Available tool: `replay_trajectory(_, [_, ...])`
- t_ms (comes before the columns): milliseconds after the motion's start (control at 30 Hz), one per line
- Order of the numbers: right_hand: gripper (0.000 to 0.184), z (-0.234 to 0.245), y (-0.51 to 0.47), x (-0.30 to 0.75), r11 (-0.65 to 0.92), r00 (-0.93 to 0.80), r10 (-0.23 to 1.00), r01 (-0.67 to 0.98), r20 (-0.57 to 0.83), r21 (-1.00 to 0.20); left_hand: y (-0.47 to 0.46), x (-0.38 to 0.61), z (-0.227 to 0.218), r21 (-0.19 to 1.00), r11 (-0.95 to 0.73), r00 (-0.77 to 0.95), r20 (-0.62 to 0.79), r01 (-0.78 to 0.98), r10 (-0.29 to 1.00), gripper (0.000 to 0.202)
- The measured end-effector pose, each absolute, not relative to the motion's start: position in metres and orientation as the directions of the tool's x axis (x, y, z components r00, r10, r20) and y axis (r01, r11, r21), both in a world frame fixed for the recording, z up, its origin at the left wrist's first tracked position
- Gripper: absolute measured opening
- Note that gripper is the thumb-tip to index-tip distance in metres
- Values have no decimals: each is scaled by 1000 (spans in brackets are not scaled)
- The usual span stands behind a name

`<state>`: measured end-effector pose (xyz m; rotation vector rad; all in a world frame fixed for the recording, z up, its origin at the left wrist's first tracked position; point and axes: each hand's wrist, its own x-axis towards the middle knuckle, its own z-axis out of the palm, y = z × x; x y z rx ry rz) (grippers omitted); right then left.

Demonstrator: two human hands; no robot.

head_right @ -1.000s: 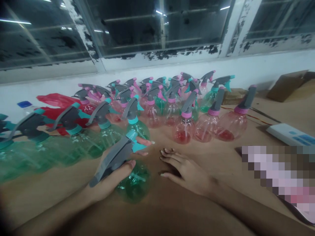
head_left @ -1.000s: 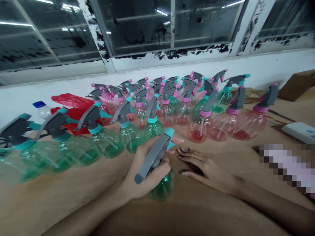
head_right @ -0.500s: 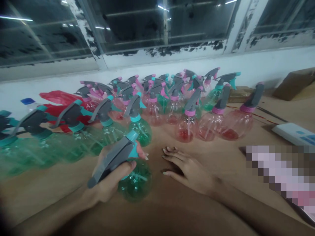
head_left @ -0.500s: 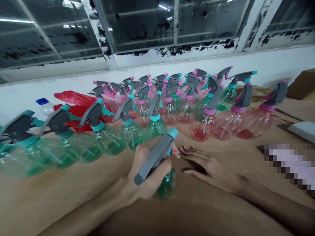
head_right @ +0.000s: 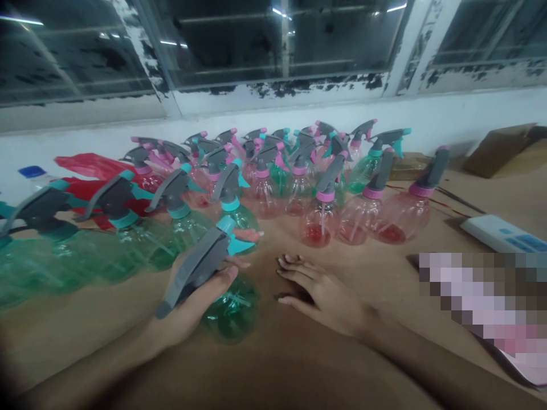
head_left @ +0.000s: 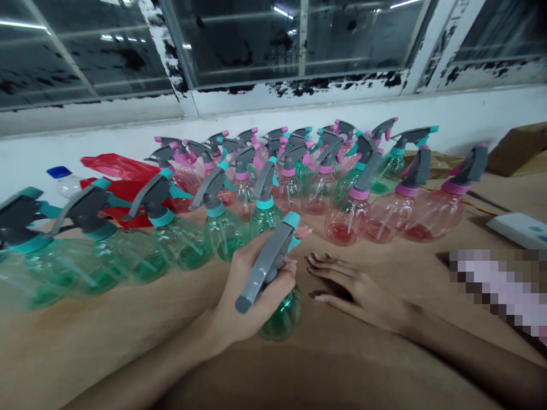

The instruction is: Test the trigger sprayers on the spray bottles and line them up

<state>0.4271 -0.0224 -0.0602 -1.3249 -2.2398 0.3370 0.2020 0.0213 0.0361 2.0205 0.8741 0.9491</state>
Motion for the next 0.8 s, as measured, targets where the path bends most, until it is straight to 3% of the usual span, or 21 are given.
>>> replay_trajectory(800, [51,-60,-21,427,509,-411,860,731,301,-455,20,200,39,812,-498,521,296,305,801,12])
